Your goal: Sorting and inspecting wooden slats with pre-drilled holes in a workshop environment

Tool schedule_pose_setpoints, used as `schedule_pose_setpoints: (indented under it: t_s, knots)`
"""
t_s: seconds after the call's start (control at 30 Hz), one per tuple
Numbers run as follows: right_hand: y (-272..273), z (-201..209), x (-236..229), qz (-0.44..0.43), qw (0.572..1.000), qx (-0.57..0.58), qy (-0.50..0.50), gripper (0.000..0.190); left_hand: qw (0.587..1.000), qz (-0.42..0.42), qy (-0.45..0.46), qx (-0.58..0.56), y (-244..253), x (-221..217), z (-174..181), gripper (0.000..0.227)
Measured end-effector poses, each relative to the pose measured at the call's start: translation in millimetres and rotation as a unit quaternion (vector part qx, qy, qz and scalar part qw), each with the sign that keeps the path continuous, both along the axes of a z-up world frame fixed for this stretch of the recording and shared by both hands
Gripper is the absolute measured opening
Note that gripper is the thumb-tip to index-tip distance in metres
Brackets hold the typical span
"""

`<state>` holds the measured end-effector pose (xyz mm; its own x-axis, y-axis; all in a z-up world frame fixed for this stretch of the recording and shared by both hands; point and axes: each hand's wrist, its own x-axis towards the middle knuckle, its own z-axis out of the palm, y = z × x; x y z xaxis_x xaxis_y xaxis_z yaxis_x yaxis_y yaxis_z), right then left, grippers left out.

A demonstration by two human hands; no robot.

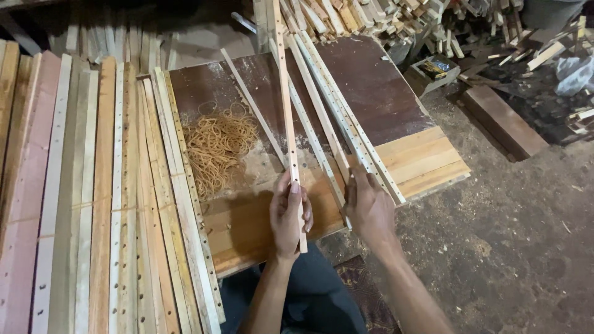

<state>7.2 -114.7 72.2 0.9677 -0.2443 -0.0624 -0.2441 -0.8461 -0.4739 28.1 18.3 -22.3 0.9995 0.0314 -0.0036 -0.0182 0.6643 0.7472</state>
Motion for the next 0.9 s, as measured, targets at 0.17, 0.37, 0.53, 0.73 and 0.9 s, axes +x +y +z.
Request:
schedule_pose_setpoints:
  t_s: [0.17,0.37,0.53,0.73,0.9]
  knots:
    - [-21,-43,4,-0.027,0.995,0.054,-0.083,0.038,1.000,0.016,0.010,-0.004,0,-2,1,0.049]
    - [-21,-22,-10,-0.051,0.927,0.342,-0.148,0.032,1.000,0.012,0.014,0.002,-2,-1,1,0.049]
    - [6,-20,-32,-0.072,0.872,0.461,-0.150,0.033,0.999,0.031,0.004,0.027,-2,-1,-6,0.051]
    - [42,-42,-37,-0.066,0.862,0.488,-0.119,0.047,0.988,0.047,-0.109,0.095,1,-7,11,0.018]
    - [38,-46,-38,-0.099,0.905,0.403,-0.093,0.049,0.987,0.024,-0.096,0.127,5,-7,14,0.024]
